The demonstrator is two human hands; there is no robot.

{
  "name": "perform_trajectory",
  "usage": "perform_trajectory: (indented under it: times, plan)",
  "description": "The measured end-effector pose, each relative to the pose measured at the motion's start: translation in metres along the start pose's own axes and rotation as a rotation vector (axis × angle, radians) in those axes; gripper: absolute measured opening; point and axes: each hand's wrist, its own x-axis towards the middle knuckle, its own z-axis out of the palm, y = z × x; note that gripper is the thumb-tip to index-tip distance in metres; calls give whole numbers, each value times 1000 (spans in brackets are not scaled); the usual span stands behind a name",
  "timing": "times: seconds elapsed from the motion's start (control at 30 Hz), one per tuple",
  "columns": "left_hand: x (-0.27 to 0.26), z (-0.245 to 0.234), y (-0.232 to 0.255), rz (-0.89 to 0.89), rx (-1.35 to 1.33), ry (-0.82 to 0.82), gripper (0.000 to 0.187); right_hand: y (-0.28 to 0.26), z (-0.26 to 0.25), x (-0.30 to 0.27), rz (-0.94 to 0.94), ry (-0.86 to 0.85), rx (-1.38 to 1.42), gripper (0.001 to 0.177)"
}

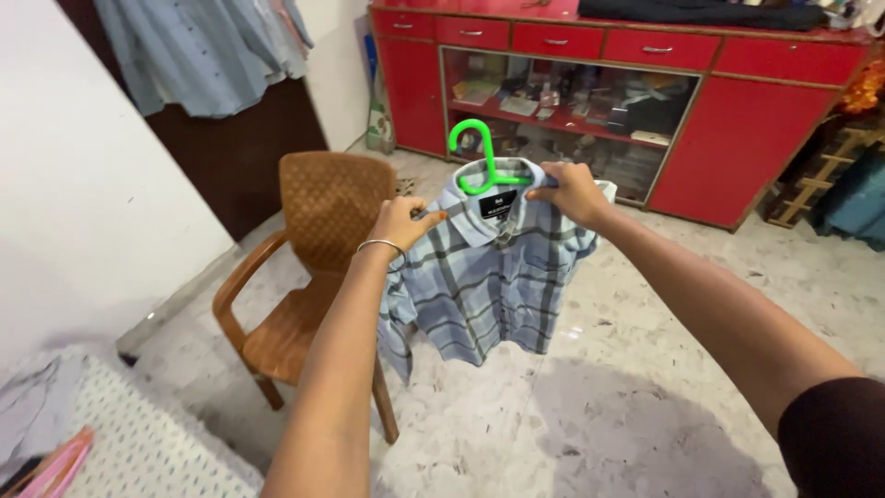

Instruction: The person hangs several shirts on a rack, then takes a checkered shirt from a bed, buttons it up, and places it on a hanger. The task involves organizing and preparing clothing items for storage.

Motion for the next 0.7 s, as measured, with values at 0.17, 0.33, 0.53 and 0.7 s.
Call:
perform_trajectory:
  times: [0.17,0.33,0.53,0.7]
  plan:
    - [92,37,-1,157,-37,13,39,52,-32,37,55,46,-91,38]
    - [172,47,3,158,-5,-45,38,117,-44,82,68,55,-156,29]
    - [279,56,0,230,-30,-110,39,176,-55,163,44,76,-200,23]
    - [365,81,-23,393,-102,-66,37,212,-59,230,116,73,-196,17]
